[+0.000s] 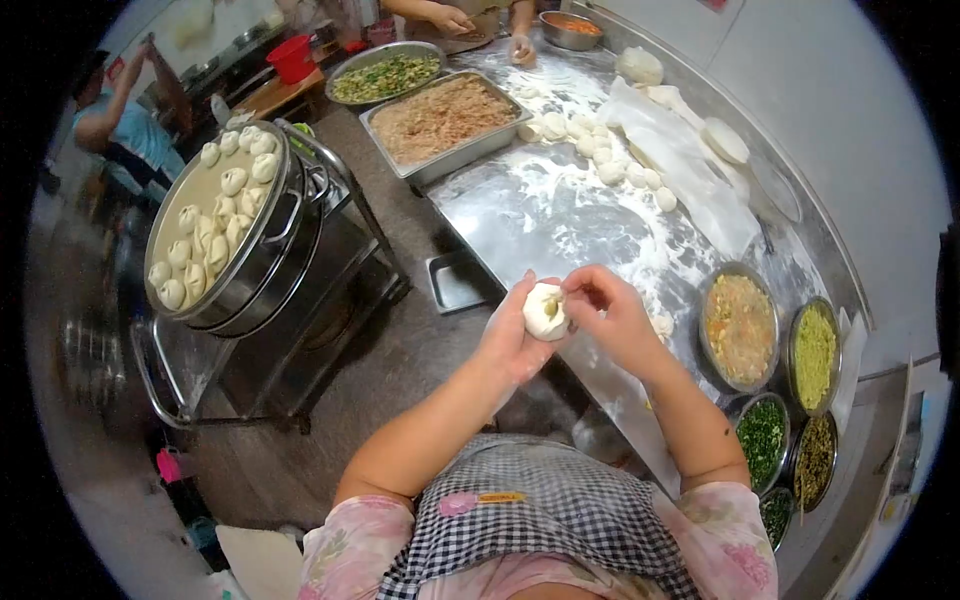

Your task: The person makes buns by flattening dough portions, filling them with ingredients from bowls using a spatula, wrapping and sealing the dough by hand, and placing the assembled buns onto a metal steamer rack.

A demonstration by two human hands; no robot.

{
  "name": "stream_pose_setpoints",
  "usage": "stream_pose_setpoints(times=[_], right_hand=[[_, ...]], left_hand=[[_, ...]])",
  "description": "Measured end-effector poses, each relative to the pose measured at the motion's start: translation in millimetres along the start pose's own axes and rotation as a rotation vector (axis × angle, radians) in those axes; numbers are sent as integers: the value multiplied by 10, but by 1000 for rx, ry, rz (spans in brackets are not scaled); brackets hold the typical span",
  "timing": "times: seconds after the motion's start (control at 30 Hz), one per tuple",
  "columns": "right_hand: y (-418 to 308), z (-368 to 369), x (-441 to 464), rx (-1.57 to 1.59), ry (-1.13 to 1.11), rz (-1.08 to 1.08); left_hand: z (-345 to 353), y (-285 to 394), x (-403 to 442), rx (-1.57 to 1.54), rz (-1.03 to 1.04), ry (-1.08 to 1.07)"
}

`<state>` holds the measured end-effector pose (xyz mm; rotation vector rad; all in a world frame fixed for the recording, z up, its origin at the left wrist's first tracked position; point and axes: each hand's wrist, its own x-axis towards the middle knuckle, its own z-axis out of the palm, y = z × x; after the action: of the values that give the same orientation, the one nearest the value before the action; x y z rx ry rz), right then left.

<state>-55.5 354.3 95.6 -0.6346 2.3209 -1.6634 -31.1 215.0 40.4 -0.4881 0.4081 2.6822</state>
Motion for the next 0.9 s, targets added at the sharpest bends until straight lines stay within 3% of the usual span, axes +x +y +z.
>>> stream_pose_setpoints(times=[0.13,0.23,0.33,0.47,0.57,0.63,0.7,0.73,0.77,0.8,0.87,0.9], right_hand=[[-148,100,9,-403,-73,-220],[-75,75,-26,-549,-76,-218],[-123,-54,-141,-343,-22,38],[52,-361,-317,-159,71,123],[220,-690,-521,51,265,177],[196,-1112,-794,26,436,153],[322,-1728,-1286,-213,775,7],[237,-2034,-1600,-149,970,112],[220,-2375,-1996,-251,1063,73],[341,-2754,-2478,-476,1226,212],[367,-3099,-3239,-1339,1157,557],[391,-3060,-3351,-1395,1120,612]], left_hand=[[-95,36,8,1,34,2],[-57,-45,65,18,22,20],[-6,-167,174,8,-21,-15],[133,-394,337,35,-123,-12],[366,-615,452,79,-225,-3],[440,-838,619,26,-300,-30],[594,-1024,688,72,-358,-15],[661,-1111,725,93,-382,-6],[702,-1189,769,94,-416,-24],[738,-1265,811,93,-447,-41],[812,-1413,904,88,-481,-65],[841,-1505,944,87,-489,-65]])
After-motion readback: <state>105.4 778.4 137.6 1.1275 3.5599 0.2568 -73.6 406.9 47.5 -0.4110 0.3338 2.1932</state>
